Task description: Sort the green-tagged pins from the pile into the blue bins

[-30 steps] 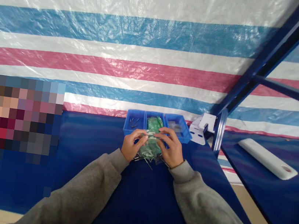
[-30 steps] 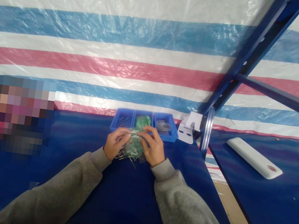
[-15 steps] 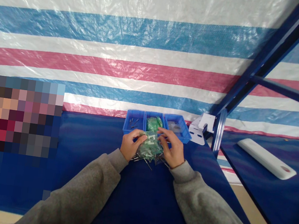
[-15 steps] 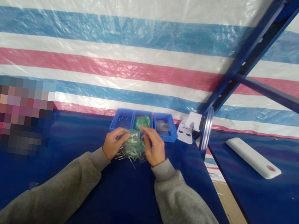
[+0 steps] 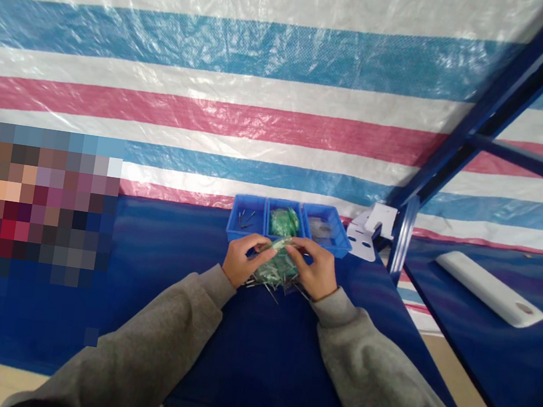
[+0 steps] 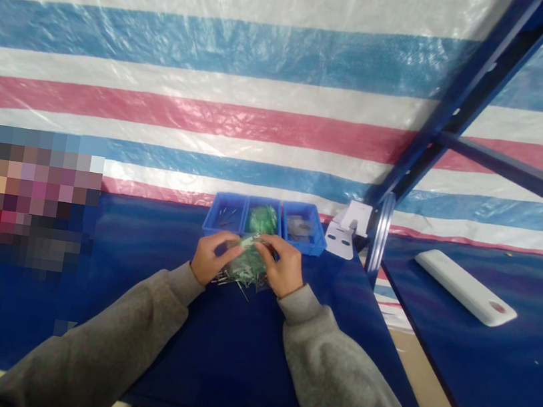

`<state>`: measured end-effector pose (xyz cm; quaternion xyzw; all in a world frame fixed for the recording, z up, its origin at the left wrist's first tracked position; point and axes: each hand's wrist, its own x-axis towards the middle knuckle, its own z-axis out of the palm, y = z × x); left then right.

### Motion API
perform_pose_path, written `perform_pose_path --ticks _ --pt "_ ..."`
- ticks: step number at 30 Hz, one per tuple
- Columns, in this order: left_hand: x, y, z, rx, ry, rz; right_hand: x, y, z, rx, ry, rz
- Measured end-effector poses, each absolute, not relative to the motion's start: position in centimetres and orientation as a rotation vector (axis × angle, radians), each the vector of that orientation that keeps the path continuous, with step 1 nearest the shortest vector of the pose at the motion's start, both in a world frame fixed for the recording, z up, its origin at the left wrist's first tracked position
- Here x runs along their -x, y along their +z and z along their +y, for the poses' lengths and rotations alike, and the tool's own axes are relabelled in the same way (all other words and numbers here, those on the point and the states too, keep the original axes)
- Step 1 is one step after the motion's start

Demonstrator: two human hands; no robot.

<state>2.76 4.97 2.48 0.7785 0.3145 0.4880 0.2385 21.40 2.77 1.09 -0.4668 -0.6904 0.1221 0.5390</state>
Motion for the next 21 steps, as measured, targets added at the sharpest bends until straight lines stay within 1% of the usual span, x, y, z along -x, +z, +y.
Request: perform_pose_path --ticks 4,10,16,21 --pt "-3.1 2.2 5.0 -2.056 1.286 0.926 -21.3 1.4 2.6 1.095 0.414 -1.581" --pt "-3.2 2.3 5.2 -2.06 1.137 0.902 -21.1 2.0 2.3 1.089 0.319 -1.546" --pt "-2.9 2.2 5.3 -2.025 1.199 0.991 -21.0 2.2 2.4 1.036 0.426 -1.677" --pt "-3.0 2.0 5.5 -1.978 1.286 1.002 -21.0 1.9 2.6 1.071 0.372 -1.721"
